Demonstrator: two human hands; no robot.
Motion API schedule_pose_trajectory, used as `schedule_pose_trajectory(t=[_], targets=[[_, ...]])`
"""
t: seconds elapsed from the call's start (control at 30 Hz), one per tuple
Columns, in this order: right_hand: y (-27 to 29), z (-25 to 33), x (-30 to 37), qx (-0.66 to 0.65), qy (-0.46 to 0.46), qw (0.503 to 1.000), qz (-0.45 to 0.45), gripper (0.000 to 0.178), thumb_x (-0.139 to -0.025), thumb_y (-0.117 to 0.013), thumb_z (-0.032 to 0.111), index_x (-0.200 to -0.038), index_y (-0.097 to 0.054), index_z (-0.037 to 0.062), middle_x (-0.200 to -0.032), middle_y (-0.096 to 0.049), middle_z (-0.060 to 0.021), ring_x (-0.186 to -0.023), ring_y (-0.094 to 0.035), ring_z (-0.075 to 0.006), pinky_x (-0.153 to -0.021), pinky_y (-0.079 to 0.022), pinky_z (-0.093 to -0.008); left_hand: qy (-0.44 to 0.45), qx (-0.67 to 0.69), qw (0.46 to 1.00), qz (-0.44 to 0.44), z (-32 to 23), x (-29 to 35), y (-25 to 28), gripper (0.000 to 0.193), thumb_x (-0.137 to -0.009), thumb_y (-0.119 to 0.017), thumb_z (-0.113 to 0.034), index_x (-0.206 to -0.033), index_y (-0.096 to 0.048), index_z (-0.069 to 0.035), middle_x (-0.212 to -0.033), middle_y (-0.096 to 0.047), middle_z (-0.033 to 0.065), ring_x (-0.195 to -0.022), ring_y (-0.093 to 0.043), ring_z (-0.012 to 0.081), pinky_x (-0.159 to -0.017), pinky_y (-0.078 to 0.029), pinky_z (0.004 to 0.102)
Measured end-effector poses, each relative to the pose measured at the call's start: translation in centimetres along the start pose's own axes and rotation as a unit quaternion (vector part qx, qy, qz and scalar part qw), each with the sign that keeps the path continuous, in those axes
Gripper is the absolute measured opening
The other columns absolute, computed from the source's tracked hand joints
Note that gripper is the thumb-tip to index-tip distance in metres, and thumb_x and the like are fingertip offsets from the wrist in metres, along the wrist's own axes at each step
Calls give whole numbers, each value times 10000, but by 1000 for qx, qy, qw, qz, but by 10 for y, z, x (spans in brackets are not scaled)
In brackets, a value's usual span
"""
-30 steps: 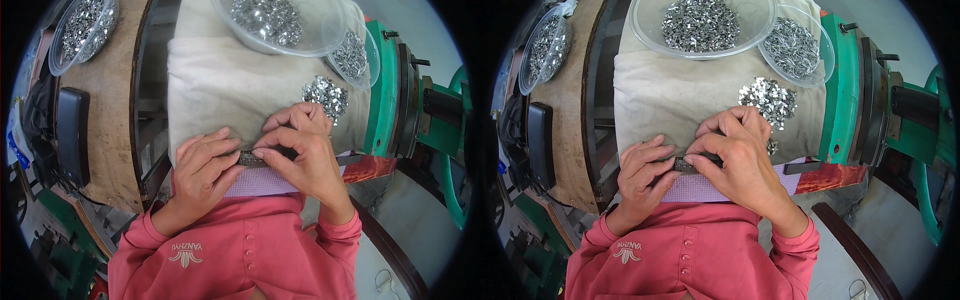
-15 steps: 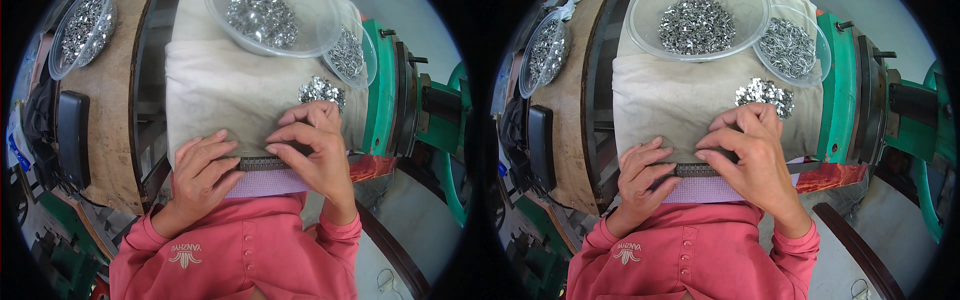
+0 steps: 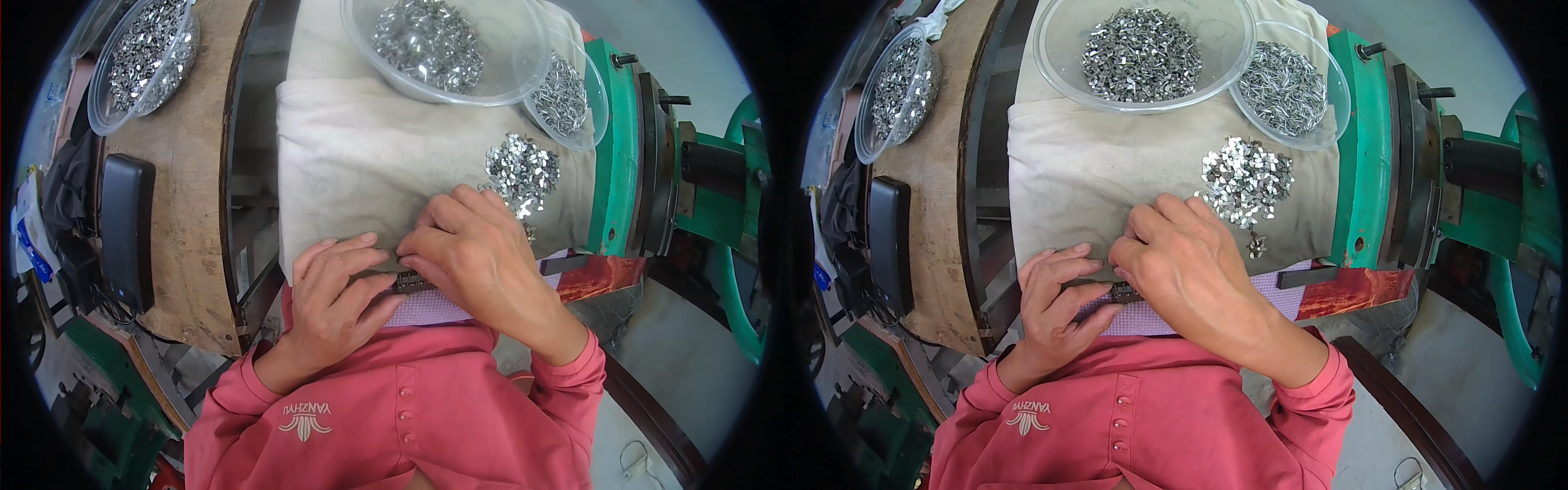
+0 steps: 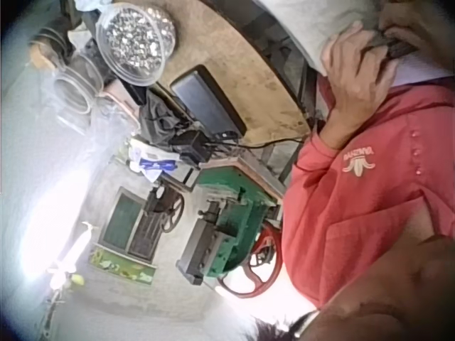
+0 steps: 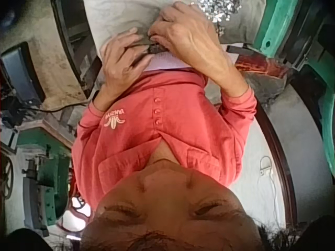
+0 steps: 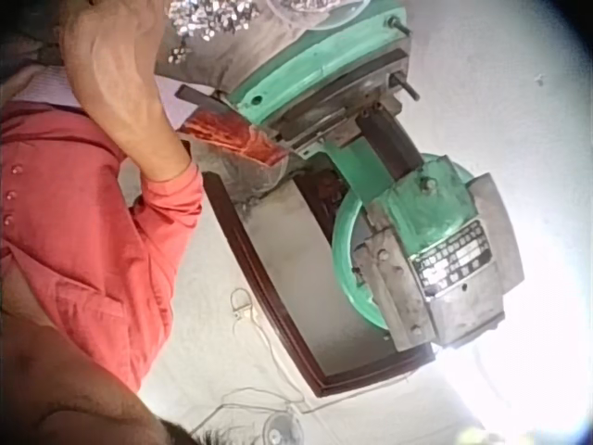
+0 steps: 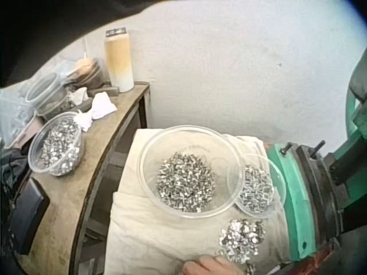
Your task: The person places small silver metal pieces into a purple plastic grid tray. They then move the tray to a green manual press machine, operate the lever to press the contents, and return the tray to the table to continue adding more metal pieces.
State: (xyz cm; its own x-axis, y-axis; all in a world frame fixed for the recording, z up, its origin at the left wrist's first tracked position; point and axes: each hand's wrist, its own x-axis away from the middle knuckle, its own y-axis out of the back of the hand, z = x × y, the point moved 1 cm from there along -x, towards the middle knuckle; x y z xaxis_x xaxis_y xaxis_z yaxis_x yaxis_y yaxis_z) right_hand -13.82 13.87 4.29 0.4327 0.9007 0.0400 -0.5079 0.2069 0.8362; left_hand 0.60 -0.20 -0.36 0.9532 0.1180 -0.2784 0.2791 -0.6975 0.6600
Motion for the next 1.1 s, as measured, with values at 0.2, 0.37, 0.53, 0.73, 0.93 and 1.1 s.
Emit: schedule_pose_trajectory(t=[0.2, 0.37, 0.53, 0.73, 0.93, 1.1], targets=[[1, 2, 1, -1, 1, 1000, 1, 93, -764, -691, 89, -854, -669, 78, -815, -567, -61, -841, -568, -257, -752, -431, -378, 1, 4, 1000, 3, 1, 0, 0, 267, -672, -861, -172, -873, -700, -99, -1087, -669, 61, -1137, -637, 266, -981, -415, 433], [24, -13, 17, -157, -98, 981, -59, 99, -829, -707, 16, -898, -638, 27, -825, -668, -89, -753, -643, -252, -712, -493, -343, -1, 10, 1000, -1, 3, 1, -1, 318, -617, -877, -158, -870, -698, -87, -1077, -674, 83, -1111, -644, 298, -965, -418, 464], [18, -30, 58, -344, -245, 894, -146, 66, -903, -686, 26, -952, -658, -8, -861, -715, -36, -743, -611, -69, -682, -494, -234, -1, 13, 1000, 0, 1, -3, 0, 263, -672, -855, -144, -878, -699, -91, -1083, -663, 59, -1129, -636, 262, -978, -413, 422], [15, -28, 72, -293, -252, 909, -153, 65, -867, -712, 32, -913, -689, -7, -927, -704, -83, -834, -636, -152, -752, -498, -284, 7, 9, 1000, 6, 1, -5, 1, 284, -670, -851, -128, -910, -705, -87, -1080, -660, 60, -1118, -635, 266, -959, -412, 421], [12, -23, 69, -147, -187, 963, -123, 105, -789, -766, 70, -874, -718, 30, -1032, -646, -104, -990, -586, -273, -834, -471, -359, 9, 17, 1000, 16, 2, -5, 0, 364, -609, -872, -100, -934, -709, -73, -1079, -660, 94, -1099, -635, 304, -975, -404, 440], [7, -21, 67, -111, -188, 968, -123, 122, -751, -789, 64, -859, -736, 40, -1012, -638, -93, -965, -576, -257, -797, -466, -350, 11, 12, 1000, 17, 2, -4, 0, 373, -599, -870, -94, -935, -709, -75, -1075, -660, 93, -1095, -637, 306, -965, -408, 439]])
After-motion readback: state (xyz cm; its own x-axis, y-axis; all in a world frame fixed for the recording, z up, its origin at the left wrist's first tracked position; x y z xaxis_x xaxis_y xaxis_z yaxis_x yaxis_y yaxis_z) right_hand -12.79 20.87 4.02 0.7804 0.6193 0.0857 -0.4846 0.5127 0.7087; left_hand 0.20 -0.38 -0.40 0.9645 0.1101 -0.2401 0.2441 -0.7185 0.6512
